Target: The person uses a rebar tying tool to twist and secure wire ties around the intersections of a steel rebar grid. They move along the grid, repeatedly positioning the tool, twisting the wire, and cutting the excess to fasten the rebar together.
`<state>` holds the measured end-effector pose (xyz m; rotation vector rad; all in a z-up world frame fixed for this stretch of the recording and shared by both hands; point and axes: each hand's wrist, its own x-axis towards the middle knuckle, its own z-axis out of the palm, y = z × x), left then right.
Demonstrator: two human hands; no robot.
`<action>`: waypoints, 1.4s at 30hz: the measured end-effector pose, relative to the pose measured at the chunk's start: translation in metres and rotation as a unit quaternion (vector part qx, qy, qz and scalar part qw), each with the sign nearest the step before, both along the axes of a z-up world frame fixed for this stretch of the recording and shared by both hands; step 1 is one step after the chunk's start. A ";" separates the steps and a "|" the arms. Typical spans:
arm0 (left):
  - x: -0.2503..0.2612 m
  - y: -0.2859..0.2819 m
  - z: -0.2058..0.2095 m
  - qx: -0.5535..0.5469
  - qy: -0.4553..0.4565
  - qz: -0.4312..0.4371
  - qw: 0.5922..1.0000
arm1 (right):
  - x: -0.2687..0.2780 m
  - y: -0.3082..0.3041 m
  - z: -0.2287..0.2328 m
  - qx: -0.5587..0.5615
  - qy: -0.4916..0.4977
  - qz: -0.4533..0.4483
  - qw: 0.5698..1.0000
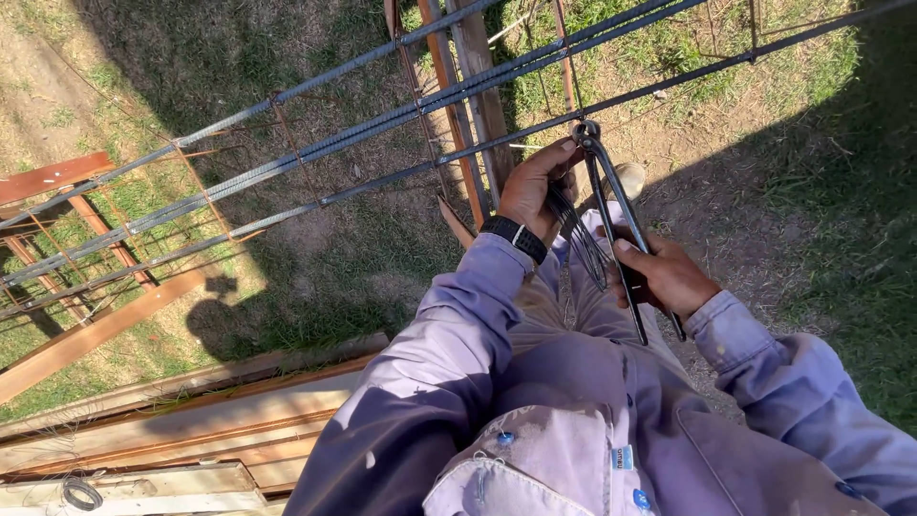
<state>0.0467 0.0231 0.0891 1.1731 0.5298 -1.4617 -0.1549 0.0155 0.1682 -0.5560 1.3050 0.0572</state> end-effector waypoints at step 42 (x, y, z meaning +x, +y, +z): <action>-0.096 -0.001 -0.005 -0.100 -0.021 -0.058 0.993 | -0.068 0.048 -0.093 -0.149 0.178 0.206 0.951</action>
